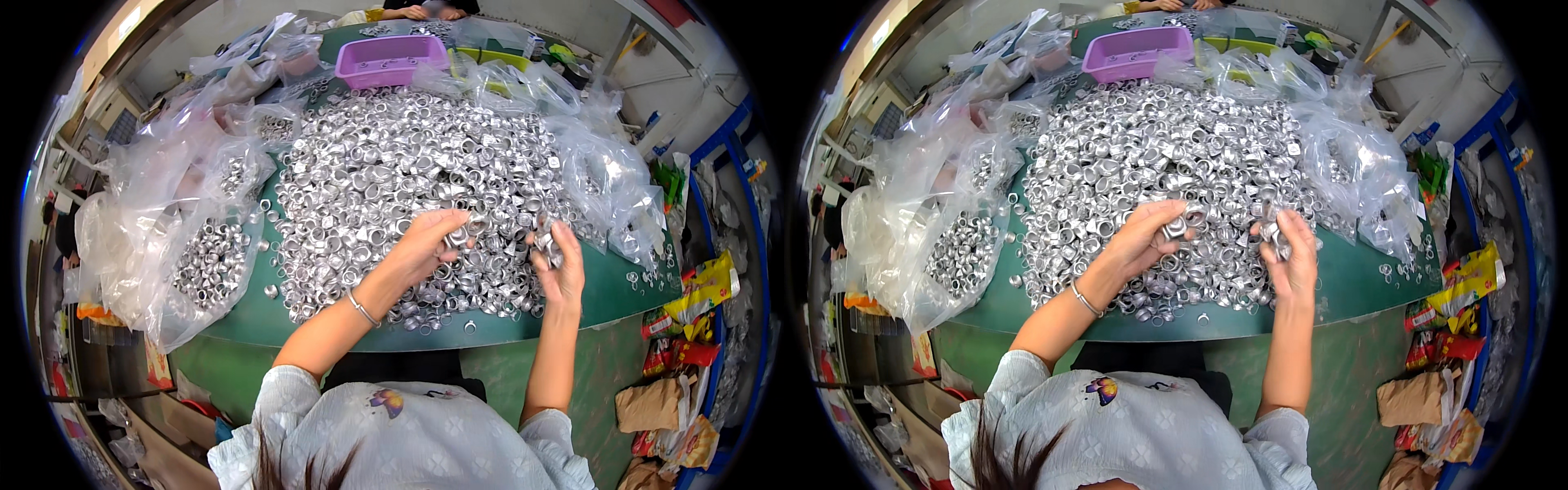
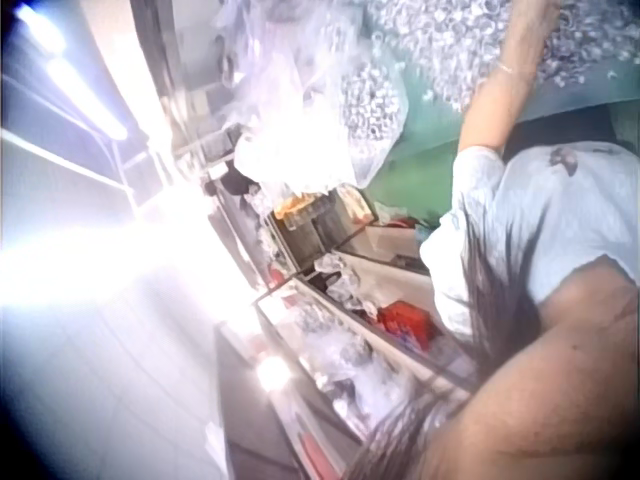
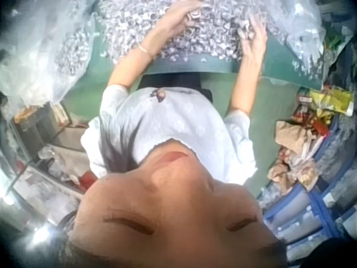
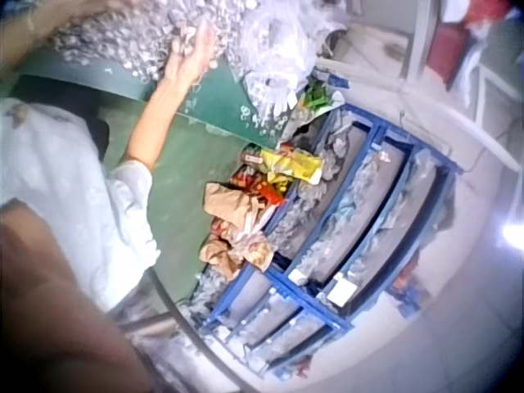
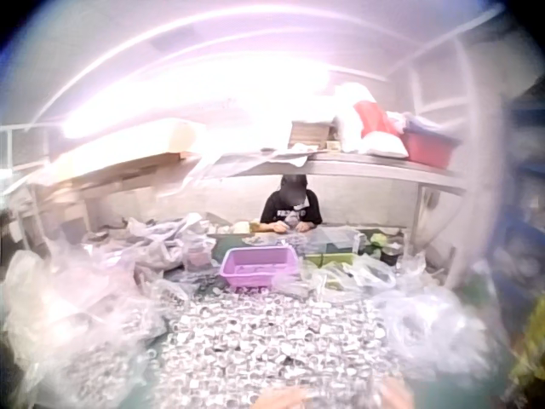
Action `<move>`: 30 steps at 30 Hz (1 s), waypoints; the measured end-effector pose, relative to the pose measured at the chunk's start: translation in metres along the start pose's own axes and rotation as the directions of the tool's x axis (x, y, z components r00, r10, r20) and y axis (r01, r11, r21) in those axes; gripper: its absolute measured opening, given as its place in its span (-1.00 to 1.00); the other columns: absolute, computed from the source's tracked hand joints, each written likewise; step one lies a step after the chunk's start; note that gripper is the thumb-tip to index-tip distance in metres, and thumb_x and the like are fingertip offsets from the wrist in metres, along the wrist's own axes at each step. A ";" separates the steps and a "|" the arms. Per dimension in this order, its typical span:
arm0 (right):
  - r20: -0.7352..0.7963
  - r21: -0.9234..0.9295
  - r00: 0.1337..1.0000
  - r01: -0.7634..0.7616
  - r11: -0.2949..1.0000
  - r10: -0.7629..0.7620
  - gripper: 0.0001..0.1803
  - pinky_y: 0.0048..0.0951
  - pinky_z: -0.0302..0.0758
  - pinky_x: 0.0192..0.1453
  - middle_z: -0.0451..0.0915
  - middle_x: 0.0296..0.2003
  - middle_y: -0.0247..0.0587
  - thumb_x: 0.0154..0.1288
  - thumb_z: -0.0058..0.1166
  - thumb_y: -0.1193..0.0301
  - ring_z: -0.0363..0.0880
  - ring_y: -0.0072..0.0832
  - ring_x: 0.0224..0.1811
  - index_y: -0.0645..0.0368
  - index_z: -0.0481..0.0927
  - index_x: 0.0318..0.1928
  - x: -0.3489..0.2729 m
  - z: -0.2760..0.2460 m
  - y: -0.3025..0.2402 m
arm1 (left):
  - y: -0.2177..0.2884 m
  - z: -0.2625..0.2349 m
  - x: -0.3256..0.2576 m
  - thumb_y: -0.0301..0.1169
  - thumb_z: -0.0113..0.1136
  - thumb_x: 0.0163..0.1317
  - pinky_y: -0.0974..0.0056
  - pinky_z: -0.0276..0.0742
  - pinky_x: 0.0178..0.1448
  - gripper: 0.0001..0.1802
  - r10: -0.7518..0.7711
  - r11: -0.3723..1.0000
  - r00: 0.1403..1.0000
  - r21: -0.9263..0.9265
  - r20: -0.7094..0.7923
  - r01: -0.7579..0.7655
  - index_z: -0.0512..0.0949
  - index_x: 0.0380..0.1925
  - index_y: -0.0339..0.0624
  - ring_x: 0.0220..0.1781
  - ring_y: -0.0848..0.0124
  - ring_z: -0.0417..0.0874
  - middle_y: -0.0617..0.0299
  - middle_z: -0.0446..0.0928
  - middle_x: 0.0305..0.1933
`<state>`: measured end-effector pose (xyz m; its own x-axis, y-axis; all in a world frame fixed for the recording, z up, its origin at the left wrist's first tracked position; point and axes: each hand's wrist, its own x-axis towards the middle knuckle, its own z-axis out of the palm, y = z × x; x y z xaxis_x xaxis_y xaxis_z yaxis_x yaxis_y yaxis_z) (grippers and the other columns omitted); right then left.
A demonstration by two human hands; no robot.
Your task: The person sorts small metal rings from a large pile, placing them into plastic bags and plastic containers by hand on a green table.
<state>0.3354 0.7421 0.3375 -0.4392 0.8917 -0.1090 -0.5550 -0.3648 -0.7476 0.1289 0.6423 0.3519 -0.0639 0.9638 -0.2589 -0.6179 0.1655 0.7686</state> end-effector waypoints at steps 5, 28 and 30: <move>0.128 0.255 0.981 -0.172 0.952 0.143 -0.71 -0.59 0.39 -0.68 0.38 0.08 0.13 0.29 -0.11 0.47 0.54 -0.25 -0.32 0.33 0.29 -0.02 -0.029 0.030 0.033 | -0.032 -0.012 -0.034 -0.24 0.04 0.21 0.52 0.33 -0.65 -0.73 -0.062 0.947 0.971 -0.294 0.231 0.130 0.48 -0.27 -0.24 -0.35 0.45 0.56 0.06 0.54 -0.19; 0.837 -0.546 0.532 0.804 -0.235 -0.127 -0.68 0.05 -0.13 0.24 0.52 -0.15 -0.27 0.06 0.10 0.22 0.40 -0.25 -0.01 0.13 0.56 -0.19 -0.112 0.146 0.115 | -0.074 -0.040 -0.105 -0.13 -0.16 0.31 0.30 0.42 0.04 -0.68 0.201 0.598 0.974 -0.774 -0.105 -0.207 0.47 -0.20 -0.08 -0.10 0.44 0.49 0.29 0.49 -0.17; 0.857 -0.514 0.493 0.835 -0.197 -0.148 -0.72 0.06 -0.13 0.24 0.53 -0.18 -0.29 0.06 0.12 0.25 0.43 -0.29 -0.03 0.13 0.57 -0.24 -0.110 0.157 0.125 | -0.069 -0.021 -0.103 -0.16 -0.18 0.32 0.32 0.38 0.08 -0.65 0.291 0.377 0.920 -0.853 -0.261 -0.361 0.42 -0.12 -0.17 -0.04 0.42 0.46 0.25 0.46 -0.15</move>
<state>0.2032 0.5563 0.3593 -0.7400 0.2644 0.6185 0.1063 0.9539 -0.2806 0.1618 0.5273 0.3136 -0.4433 0.8807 -0.1668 -0.8783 -0.4639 -0.1153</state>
